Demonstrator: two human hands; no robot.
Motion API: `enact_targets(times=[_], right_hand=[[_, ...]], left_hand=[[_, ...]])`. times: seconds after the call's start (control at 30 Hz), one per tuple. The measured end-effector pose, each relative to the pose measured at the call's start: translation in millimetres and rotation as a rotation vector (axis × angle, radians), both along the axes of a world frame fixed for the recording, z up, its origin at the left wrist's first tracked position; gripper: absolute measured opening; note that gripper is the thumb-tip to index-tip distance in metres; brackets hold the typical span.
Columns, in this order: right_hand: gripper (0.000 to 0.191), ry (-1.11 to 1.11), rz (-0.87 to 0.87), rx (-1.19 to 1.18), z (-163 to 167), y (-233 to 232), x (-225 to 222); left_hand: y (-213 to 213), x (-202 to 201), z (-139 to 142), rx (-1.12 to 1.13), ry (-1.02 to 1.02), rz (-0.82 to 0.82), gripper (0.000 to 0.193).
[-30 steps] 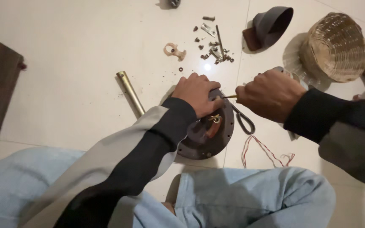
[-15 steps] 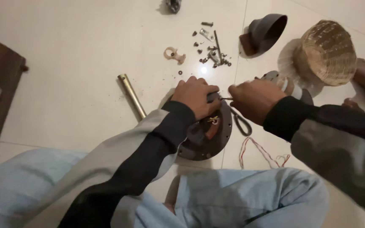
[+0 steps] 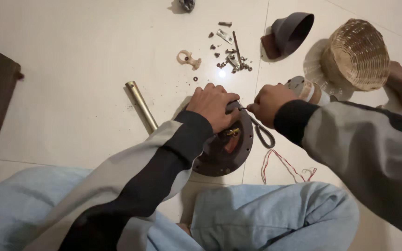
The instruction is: The person sits on the floor and assembles a small electric motor by inserting screws and washers into the motor housing. They use a yellow screwdriver to tighten the screws and handle several small hardware pieces scattered on the floor.
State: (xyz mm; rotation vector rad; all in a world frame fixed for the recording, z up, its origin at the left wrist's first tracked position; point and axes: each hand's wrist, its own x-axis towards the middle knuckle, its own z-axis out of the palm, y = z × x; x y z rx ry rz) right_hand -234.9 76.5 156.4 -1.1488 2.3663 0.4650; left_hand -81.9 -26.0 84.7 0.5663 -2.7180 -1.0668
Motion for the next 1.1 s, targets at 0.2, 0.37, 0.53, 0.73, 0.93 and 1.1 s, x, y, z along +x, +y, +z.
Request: enact_targets(times=[0.2,0.37,0.53,0.73,0.93,1.1], right_hand=[[0.037,-0.046,-0.037,0.005,-2,-2,-11],[0.036,0.087,0.186,-0.031,21,28,-30],[0.027,0.016,0.1,-0.229,-20,65,-23],[0.023,0.058,0.089,-0.357,-67,62,-11],[0.025,0.098,0.107,-0.585,-54,81,-1],[0.034,0.013,0.031,-0.464,-49,115,19]], left_hand=[[-1,-2,0,-0.029,0.016,0.019,0.04],[1,-4,-5,-0.041,0.066,0.038,0.036],[-2,-5,-19,0.006,0.071,0.082,0.03],[-12,-3,-32,0.095,0.118,0.116,0.029],[-23,-4,-32,0.17,0.024,0.139,0.028],[-17,-7,-26,0.131,-0.021,0.175,0.026]])
